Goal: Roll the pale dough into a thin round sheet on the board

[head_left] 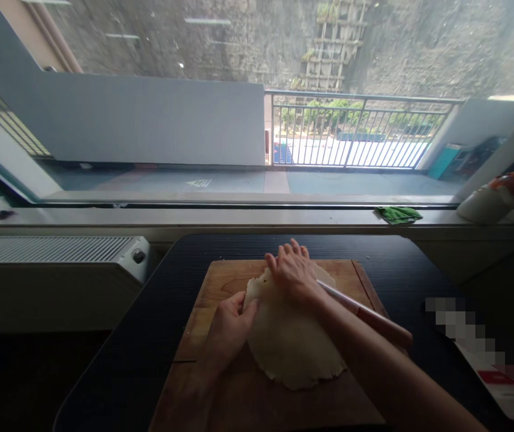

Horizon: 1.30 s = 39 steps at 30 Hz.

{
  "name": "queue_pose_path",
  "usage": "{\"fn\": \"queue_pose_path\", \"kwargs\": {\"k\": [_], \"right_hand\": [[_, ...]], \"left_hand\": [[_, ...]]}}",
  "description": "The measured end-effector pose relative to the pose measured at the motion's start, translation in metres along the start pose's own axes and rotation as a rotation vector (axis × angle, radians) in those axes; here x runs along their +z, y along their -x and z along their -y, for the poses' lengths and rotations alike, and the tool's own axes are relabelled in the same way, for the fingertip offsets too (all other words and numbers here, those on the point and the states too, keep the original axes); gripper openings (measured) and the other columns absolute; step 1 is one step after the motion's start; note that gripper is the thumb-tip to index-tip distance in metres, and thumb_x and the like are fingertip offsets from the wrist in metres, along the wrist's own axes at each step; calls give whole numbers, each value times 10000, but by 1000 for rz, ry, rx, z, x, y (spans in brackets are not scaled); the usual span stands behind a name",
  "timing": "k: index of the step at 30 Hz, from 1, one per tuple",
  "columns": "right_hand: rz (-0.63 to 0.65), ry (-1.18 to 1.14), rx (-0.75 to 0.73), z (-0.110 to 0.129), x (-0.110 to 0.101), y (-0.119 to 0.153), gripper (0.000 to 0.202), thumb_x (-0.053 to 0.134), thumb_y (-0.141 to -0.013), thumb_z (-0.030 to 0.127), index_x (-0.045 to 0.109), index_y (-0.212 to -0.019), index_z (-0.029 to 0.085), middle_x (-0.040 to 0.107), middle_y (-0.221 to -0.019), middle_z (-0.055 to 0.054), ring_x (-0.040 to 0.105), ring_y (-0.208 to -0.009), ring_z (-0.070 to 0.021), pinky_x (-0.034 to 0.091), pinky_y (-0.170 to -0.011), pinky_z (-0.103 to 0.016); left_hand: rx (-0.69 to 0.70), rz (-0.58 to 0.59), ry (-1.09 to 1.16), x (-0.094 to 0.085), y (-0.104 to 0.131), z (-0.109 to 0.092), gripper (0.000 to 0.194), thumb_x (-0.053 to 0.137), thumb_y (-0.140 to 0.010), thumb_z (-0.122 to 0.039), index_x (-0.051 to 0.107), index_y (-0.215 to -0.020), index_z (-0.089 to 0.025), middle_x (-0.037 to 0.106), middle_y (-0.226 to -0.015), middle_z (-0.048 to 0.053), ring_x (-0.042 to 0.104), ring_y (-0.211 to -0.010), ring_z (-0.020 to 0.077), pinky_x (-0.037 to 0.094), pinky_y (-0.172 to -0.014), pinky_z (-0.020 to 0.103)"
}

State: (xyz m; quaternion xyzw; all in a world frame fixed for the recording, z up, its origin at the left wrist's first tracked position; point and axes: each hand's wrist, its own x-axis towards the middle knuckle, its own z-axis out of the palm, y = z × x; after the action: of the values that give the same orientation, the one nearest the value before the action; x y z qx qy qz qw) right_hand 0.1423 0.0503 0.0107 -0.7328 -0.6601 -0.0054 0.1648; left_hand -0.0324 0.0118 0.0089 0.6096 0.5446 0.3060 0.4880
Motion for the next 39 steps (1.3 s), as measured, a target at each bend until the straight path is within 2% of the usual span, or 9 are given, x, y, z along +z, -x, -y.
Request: {"fn": "queue_pose_path", "kwargs": {"k": [3, 9, 15, 22, 27, 30, 34, 36, 39], "right_hand": [[-72, 17, -102, 8, 3, 8, 565, 138, -924, 477, 464, -1247, 147, 473, -1278, -117, 183, -1314, -235, 121, -1045, -413], [46, 65, 139, -8, -1, -20, 596, 185, -902, 523, 539, -1156, 116, 401, -1325, -180, 176, -1305, -306, 135, -1005, -509], [-135, 63, -100, 10, 7, 2, 562, 176, -913, 510, 441, -1264, 160, 410, -1333, -113, 181, -1297, -257, 103, -1032, -441], [-125, 99, -7, -18, -7, -31, 504, 187, -935, 414, 614, -917, 149, 622, -959, -133, 528, -933, -227, 269, -858, -374], [-102, 100, -104, -20, -14, -6, 473, 241, -931, 401, 623, -820, 146, 664, -793, -108, 583, -706, -180, 286, -788, -340], [-60, 102, -186, -30, -25, 24, 466, 260, -924, 417, 622, -771, 166, 665, -751, -77, 574, -668, -155, 293, -762, -313], [-28, 83, -354, -36, -30, 70, 353, 329, -892, 367, 596, -727, 207, 635, -761, -26, 539, -745, -146, 302, -785, -291], [-74, 74, -273, -31, -27, 73, 296, 354, -872, 334, 591, -751, 205, 616, -842, -45, 512, -846, -172, 301, -820, -309], [-93, 38, -45, -21, -22, 41, 295, 348, -871, 359, 593, -865, 194, 579, -967, -79, 477, -943, -201, 301, -856, -340]], "left_hand": [[3, 3, -2, -1, 0, 0, 275, 591, -664, -423, 634, -708, -154, 609, -564, 6, 586, -606, 188, 408, -485, 220], [-17, 10, -6, -1, -2, 0, 291, 593, -663, -442, 634, -713, -159, 613, -569, 10, 583, -592, 186, 409, -480, 222], [8, 88, -3, -2, -3, 6, 312, 558, -710, -441, 625, -792, -148, 628, -633, 14, 588, -608, 174, 407, -489, 212], [25, 84, -119, -9, -31, -10, 334, 516, -714, -445, 645, -674, -140, 604, -609, 7, 514, -534, 129, 344, -452, 204], [27, 47, -251, 8, -51, -33, 279, 551, -667, -401, 625, -585, -146, 585, -551, 15, 510, -513, 138, 317, -444, 214], [27, 101, -229, 15, -37, -30, 231, 582, -644, -366, 646, -684, -147, 625, -606, 22, 547, -543, 153, 350, -462, 215], [77, -22, -183, 4, -12, -12, 311, 567, -682, -424, 642, -815, -152, 662, -712, 26, 584, -625, 169, 409, -533, 222], [100, -43, -198, -1, -7, -6, 304, 564, -688, -427, 641, -813, -160, 669, -738, 25, 592, -652, 172, 424, -564, 225], [92, -32, -225, -3, -10, -4, 288, 579, -674, -412, 644, -801, -161, 672, -731, 26, 598, -655, 176, 427, -564, 226]]}}
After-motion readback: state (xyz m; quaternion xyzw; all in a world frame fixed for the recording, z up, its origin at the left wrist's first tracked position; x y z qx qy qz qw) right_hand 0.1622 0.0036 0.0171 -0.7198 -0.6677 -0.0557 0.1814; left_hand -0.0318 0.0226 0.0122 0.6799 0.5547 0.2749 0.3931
